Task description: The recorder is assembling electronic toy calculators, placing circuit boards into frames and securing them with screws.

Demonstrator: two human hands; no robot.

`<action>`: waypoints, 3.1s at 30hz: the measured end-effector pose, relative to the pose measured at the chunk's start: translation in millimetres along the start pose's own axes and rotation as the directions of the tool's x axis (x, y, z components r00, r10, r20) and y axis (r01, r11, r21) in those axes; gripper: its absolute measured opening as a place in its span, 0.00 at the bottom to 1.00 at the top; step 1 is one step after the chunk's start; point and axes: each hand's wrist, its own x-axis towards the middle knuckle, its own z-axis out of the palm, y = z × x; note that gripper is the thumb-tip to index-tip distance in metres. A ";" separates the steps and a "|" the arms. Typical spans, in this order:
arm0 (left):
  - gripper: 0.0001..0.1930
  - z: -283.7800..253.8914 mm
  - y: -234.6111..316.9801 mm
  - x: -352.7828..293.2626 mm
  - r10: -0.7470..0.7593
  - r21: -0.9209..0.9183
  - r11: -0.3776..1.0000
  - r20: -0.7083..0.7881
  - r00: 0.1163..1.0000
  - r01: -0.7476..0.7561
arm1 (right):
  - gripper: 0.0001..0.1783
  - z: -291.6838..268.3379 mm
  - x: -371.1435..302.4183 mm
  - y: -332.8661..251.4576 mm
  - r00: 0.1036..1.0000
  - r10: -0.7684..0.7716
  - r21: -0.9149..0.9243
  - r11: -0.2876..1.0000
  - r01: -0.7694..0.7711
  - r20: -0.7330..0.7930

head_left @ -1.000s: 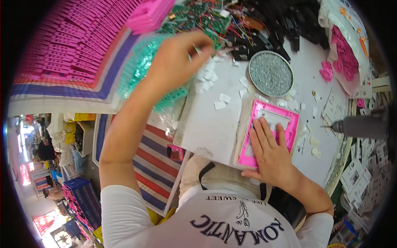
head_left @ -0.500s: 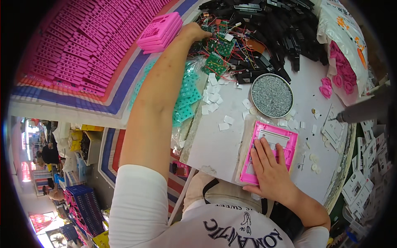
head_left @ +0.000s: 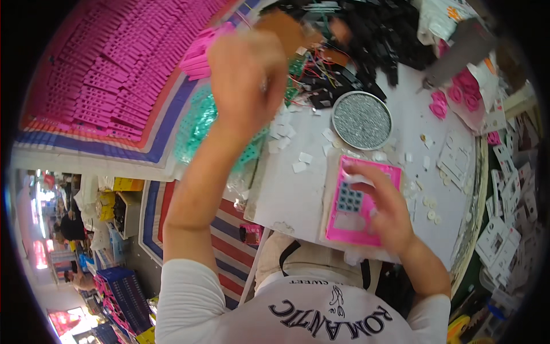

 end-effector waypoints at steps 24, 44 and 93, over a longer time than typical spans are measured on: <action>0.25 -48.6 191.2 -75.3 -0.610 -0.603 -0.741 0.788 0.079 0.297 | 0.07 32.2 17.9 -5.5 0.899 0.417 0.891 0.447 -0.076 -0.133; 0.31 -35.0 184.1 -62.3 -0.767 -0.752 -0.456 0.603 0.218 0.477 | 0.07 59.7 -12.1 0.2 0.836 0.484 0.920 0.141 -0.367 0.259; 0.24 -77.3 229.5 -58.8 0.079 -0.036 -0.505 0.993 0.088 0.863 | 0.13 -9.5 -63.3 -30.2 0.840 0.509 0.319 0.778 -0.542 0.187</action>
